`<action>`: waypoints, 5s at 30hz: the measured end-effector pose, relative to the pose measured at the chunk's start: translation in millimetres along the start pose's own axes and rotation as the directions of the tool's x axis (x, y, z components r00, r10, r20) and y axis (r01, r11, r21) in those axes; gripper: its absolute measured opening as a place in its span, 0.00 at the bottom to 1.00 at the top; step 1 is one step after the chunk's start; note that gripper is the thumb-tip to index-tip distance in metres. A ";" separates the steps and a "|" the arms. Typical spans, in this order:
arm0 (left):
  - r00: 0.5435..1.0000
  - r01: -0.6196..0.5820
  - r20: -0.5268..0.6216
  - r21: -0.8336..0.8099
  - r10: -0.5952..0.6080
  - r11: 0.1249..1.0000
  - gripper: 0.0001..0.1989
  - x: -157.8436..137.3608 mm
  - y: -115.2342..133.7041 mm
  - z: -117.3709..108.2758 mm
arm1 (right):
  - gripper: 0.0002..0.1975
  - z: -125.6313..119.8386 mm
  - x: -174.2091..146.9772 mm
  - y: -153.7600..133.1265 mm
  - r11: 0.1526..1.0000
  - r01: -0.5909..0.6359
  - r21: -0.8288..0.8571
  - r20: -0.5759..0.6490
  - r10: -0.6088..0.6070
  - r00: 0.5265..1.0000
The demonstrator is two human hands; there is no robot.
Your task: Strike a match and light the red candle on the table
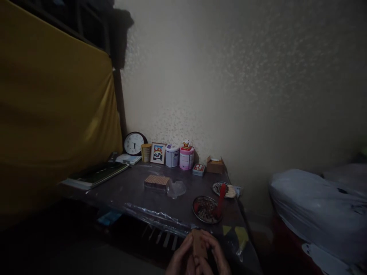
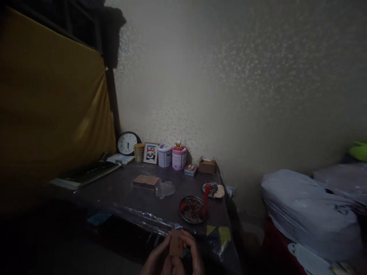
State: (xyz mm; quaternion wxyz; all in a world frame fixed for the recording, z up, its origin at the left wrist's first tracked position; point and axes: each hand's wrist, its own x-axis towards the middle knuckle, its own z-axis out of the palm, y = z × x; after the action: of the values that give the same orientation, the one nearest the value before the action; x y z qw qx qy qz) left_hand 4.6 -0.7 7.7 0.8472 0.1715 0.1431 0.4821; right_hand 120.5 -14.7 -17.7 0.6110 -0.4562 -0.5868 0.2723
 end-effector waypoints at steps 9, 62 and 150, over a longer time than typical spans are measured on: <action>0.999 -0.012 0.051 0.000 0.012 1.000 0.11 0.2 -0.8 2.2 | 0.19 -0.9 2.3 -4.2 0.999 -0.037 -0.010 0.032 0.037 0.999; 0.978 0.193 0.045 0.206 -0.206 0.959 0.21 -15.3 1.5 7.8 | 0.19 -35.9 19.8 -20.3 0.869 -0.456 0.192 0.197 0.421 0.886; 0.997 0.072 -0.060 0.558 -0.047 0.827 0.23 -7.3 0.5 -4.2 | 0.06 -56.4 22.3 4.1 0.957 -0.158 -0.241 0.375 0.242 0.895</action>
State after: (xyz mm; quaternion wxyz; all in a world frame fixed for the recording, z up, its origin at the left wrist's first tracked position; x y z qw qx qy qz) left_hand -1.1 -6.1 4.7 0.7713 0.3966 0.3015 0.3960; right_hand 179.4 -7.0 -4.9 0.3961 -0.5093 -0.6739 0.3599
